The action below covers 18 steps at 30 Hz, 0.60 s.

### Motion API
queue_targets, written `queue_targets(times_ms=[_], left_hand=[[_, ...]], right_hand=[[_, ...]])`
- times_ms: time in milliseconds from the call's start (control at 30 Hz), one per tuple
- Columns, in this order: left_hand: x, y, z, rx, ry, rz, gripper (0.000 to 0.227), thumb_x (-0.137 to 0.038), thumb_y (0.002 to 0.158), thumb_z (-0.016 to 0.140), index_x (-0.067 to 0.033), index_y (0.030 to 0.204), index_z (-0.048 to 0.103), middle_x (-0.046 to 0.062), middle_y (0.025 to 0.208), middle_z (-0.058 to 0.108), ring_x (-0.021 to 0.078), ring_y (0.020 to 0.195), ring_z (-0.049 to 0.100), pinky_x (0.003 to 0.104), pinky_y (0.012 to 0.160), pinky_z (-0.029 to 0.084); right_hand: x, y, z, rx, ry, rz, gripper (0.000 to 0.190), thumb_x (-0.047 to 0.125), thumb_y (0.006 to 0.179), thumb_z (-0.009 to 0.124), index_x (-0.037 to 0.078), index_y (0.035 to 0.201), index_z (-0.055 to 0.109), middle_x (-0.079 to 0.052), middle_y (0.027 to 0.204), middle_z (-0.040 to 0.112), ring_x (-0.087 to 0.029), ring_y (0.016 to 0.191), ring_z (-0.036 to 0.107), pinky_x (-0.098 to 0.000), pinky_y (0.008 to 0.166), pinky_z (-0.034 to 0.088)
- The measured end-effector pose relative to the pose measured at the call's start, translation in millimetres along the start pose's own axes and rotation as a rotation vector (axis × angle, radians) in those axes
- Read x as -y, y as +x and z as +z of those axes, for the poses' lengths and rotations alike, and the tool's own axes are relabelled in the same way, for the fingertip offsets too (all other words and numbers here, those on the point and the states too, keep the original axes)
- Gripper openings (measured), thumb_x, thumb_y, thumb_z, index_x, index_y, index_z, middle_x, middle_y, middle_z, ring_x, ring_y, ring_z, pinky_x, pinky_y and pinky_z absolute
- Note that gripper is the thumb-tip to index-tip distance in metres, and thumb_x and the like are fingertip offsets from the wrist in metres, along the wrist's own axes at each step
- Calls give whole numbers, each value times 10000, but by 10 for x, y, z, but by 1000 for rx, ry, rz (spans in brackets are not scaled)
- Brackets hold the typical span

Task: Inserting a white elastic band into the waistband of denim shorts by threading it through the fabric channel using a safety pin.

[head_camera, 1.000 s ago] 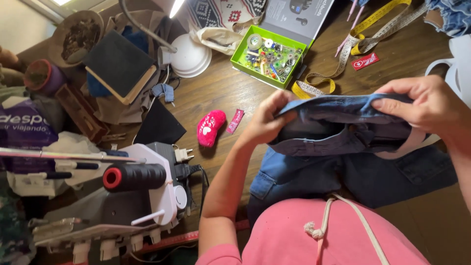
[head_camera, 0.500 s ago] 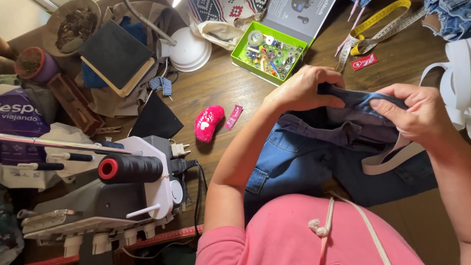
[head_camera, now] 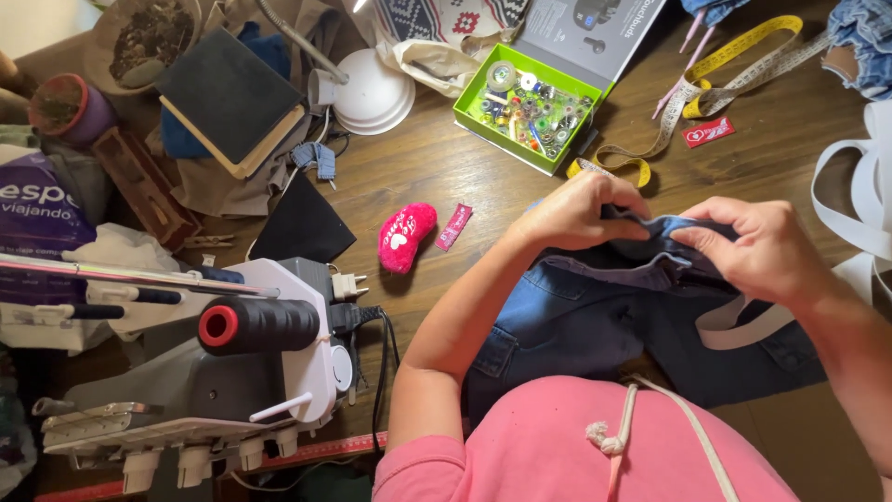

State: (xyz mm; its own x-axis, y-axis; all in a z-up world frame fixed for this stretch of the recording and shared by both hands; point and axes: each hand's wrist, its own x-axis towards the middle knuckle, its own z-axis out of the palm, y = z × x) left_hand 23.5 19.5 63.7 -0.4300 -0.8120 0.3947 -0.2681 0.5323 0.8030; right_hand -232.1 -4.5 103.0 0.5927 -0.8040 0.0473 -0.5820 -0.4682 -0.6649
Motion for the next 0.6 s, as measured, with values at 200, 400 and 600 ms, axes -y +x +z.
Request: queue_targets(times_ms=[200,400,600], left_hand=[[-342,-71,117,-53,252,-183,124,-299,910,633,-186,934,678,7,891,727,306,849,695,434,664,490],[-107,-108,201,-99,26,-27,67,-193,904,720,-180,951,674,-9,897,649,233,834,650,354,759,492],[53,-183,254,-190,-102,8,176,-152,860,812,-205,978,692,-46,946,691,170,921,655,312,879,514]], right_hand=[[-254,173,58,115,241,71,157,116,838,835,55,975,786,8,887,760,-51,822,609,-208,786,474],[-353,213,112,223,454,-104,172,86,759,847,45,854,711,-30,923,730,-90,857,636,-219,808,498],[-516,238,245,341,237,38,458,251,785,826,97,1214,776,10,992,779,-73,904,642,-244,825,502]])
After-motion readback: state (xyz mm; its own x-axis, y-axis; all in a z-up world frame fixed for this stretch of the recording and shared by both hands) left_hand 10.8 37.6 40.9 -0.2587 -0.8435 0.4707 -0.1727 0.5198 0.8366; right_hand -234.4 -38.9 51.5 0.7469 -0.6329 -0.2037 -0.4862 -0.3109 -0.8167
